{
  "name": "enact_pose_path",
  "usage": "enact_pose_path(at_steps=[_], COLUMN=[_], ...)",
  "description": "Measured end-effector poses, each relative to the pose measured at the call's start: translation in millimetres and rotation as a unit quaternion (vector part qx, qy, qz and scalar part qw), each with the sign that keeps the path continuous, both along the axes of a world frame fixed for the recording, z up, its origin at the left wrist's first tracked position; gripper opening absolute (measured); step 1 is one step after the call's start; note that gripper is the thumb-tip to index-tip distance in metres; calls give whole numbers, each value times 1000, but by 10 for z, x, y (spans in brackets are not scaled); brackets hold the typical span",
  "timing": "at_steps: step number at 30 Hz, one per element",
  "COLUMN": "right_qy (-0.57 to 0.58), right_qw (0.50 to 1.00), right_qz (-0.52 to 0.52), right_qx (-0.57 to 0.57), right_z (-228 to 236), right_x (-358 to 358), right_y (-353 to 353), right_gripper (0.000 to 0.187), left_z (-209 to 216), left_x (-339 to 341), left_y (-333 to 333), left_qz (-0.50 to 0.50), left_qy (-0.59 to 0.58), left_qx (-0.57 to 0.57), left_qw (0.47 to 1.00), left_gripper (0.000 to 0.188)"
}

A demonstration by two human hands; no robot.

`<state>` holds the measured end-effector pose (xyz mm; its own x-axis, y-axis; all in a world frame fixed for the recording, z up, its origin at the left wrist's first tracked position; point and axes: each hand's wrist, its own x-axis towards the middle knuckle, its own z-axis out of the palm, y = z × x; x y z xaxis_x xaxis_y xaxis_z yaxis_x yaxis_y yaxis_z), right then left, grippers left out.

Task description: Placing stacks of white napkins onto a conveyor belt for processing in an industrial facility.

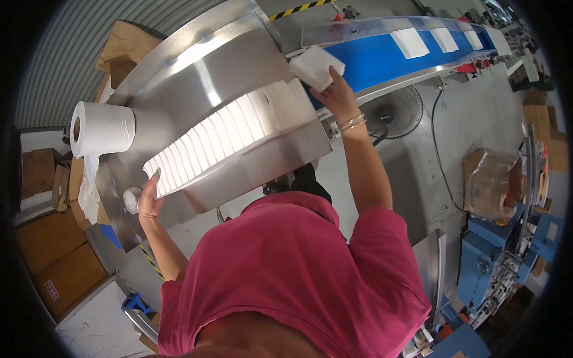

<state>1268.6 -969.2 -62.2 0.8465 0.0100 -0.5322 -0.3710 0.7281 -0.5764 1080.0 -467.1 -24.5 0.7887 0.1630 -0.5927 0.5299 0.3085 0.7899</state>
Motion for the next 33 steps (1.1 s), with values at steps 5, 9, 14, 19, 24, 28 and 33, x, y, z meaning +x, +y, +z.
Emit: enact_pose_path(at_steps=[5,9,14,19,24,28,33], right_qy=[-113,-83,-278,-168,-103,-49,-139], right_qw=[914,912,761,881,854,899,707], right_qz=[306,312,335,333,340,302,262], right_qx=[-241,-254,-480,-291,-380,-312,-642], right_z=[325,672,450,630,412,458,435], right_x=[-258,-263,-167,-283,-226,-238,-297], right_y=[484,538,315,485,541,599,560], right_gripper=[45,43,46,49,51,50,37], left_z=[45,16,52,34,49,38,60], left_x=[0,52,93,77,94,92,74], left_y=[-38,-39,-94,-67,-76,-66,-87], left_qz=[4,-22,-17,-11,-21,-16,-19], left_qy=[5,-4,7,22,24,22,18], left_qx=[8,2,12,29,39,34,25], left_qw=[1000,1000,1000,999,999,999,999], left_gripper=[58,57,57,57,57,59,59])
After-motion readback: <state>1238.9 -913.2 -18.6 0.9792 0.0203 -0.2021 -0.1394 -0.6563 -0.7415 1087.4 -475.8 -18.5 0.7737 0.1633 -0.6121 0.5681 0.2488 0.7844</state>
